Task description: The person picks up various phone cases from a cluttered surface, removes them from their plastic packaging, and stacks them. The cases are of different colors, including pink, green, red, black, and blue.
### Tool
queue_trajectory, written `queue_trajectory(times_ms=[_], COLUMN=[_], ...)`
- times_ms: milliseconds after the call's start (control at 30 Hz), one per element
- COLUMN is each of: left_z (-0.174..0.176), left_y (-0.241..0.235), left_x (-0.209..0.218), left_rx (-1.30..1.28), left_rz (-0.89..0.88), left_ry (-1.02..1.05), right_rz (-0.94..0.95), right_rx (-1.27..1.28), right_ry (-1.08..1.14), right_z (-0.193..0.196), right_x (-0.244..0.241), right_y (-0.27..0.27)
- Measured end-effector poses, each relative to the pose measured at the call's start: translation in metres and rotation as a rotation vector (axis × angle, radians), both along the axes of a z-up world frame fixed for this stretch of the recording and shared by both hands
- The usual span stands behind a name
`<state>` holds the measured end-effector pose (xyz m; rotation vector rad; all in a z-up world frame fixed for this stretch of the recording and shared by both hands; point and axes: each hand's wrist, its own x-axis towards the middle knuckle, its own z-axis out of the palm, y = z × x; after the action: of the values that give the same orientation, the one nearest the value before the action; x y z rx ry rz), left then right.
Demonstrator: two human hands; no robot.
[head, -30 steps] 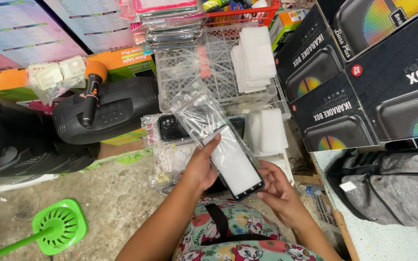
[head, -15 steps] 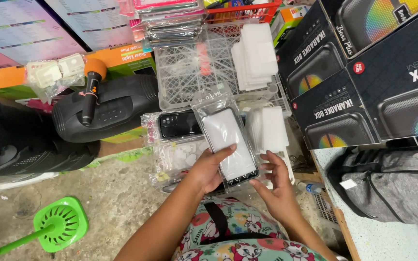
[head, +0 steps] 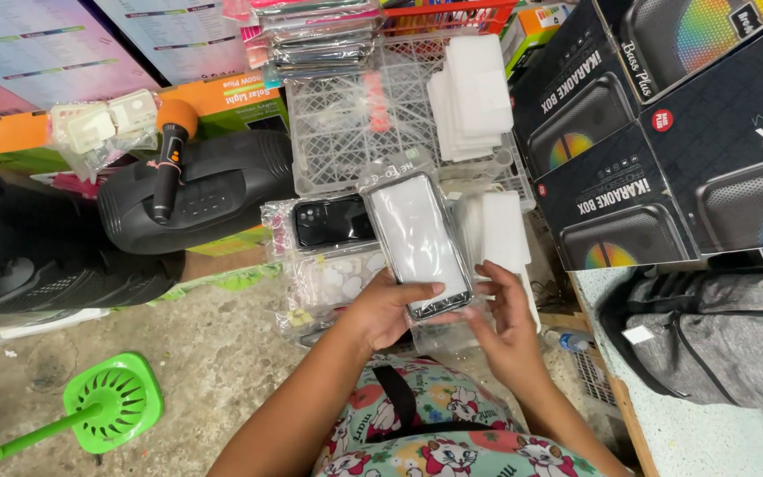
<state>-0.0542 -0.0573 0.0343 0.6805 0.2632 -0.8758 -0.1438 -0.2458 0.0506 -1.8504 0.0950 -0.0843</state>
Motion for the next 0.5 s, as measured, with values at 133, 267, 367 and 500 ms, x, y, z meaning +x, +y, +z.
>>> queue_trajectory(times_ms=[133, 267, 367, 500], left_z=[0.007, 0.007, 0.007, 0.005], left_y=[0.007, 0.013, 0.014, 0.016], left_x=[0.004, 0.004, 0.004, 0.003], left_rx=[-0.02, -0.03, -0.039, -0.024], left_rz=[0.036, 0.06, 0.067, 0.076], left_ry=[0.003, 0.009, 0.013, 0.021], right_rz=[-0.015, 0.116, 0.241, 0.257], right_rx=[0.146, -0.377, -0.547, -0.584], right_ry=[-0.074, -0.32, -0.395, -0.44], right_z=[0.005, 0.034, 0.047, 0.045], right_x=[-0.003, 0.001, 0.005, 0.009], right_y=[-0.011, -0.003, 0.004, 0.009])
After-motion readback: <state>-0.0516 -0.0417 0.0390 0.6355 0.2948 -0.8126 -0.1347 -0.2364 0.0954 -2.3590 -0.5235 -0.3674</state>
